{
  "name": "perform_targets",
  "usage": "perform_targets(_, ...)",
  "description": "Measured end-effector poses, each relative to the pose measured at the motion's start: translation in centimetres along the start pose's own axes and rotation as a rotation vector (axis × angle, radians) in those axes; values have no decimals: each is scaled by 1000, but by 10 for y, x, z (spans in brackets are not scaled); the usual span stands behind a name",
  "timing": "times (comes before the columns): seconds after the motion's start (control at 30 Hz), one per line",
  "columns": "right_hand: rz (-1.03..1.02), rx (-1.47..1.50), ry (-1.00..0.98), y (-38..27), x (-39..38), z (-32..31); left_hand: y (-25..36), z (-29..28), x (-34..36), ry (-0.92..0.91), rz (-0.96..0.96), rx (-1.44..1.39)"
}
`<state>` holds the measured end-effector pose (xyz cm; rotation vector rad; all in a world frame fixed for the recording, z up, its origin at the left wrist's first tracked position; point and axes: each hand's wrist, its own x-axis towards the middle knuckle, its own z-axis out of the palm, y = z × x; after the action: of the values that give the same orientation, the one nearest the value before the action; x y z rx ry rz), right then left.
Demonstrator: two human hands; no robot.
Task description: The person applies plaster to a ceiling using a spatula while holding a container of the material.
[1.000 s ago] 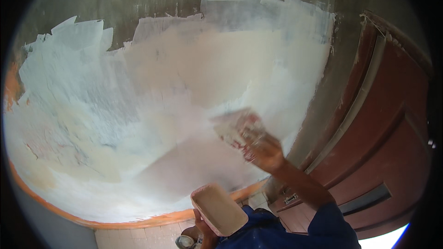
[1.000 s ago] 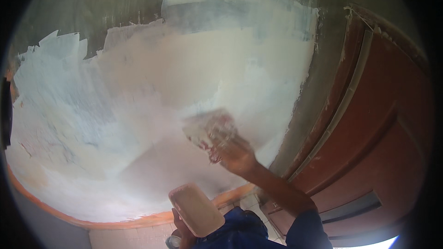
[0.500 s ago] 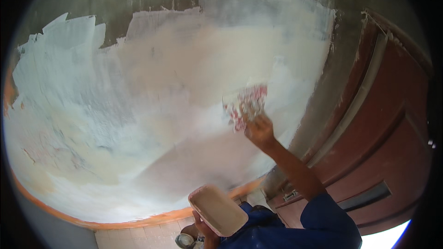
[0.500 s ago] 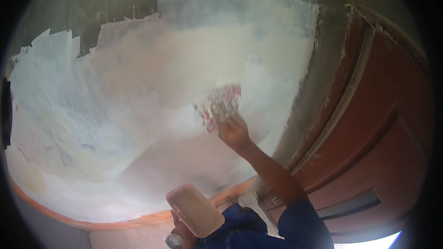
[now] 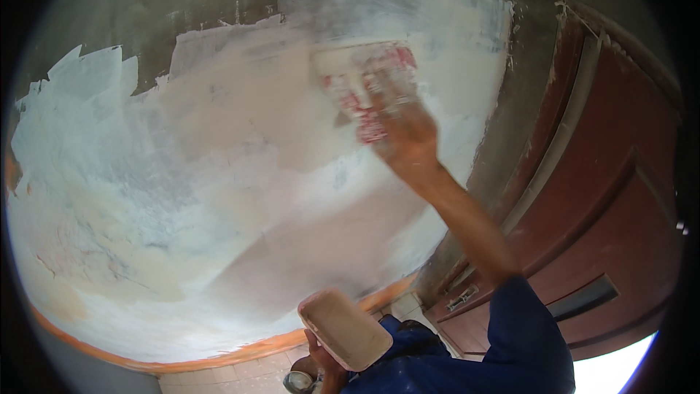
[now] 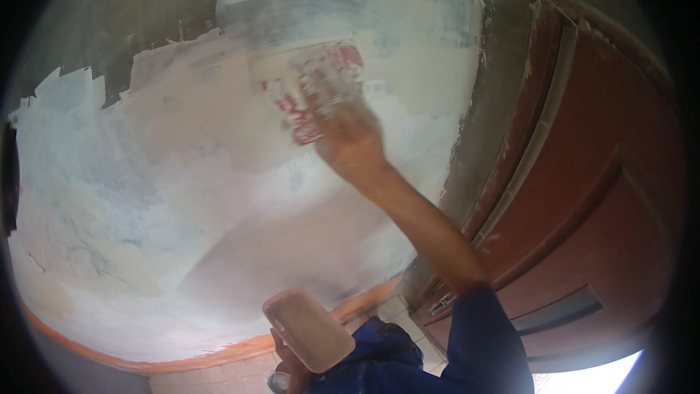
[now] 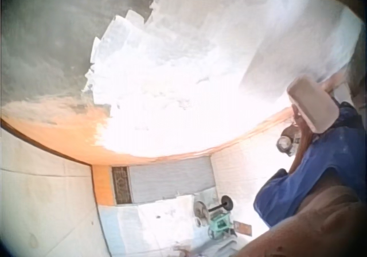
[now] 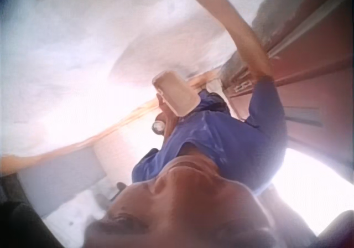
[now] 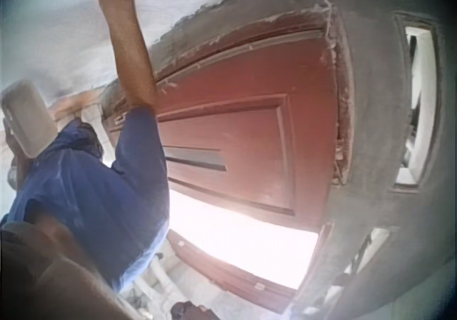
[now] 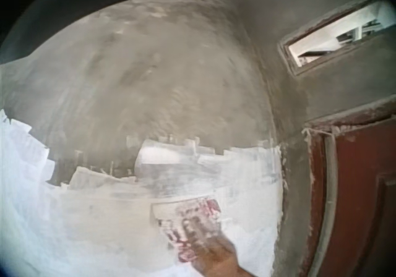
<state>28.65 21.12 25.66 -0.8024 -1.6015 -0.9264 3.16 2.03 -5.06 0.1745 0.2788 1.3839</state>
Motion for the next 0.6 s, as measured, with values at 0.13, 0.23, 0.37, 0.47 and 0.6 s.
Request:
perform_targets(0.13,-15,-24,-112,-19,-81,31,-4,5,1,29,12,-25)
perform_targets(0.23,43,-11,-313,-47,-159,13,-4,6,2,16,-42,-66)
perform_targets(0.37,67,145,-263,-51,-171,-27,0,-5,-1,2,8,53)
perform_targets(0.47,24,41,-26,-29,-102,-46,1,0,-2,-4,-41,26)
perform_targets(0.6,44,-9,69,-20,-6,-31,1,-14,-1,3,-10,-24)
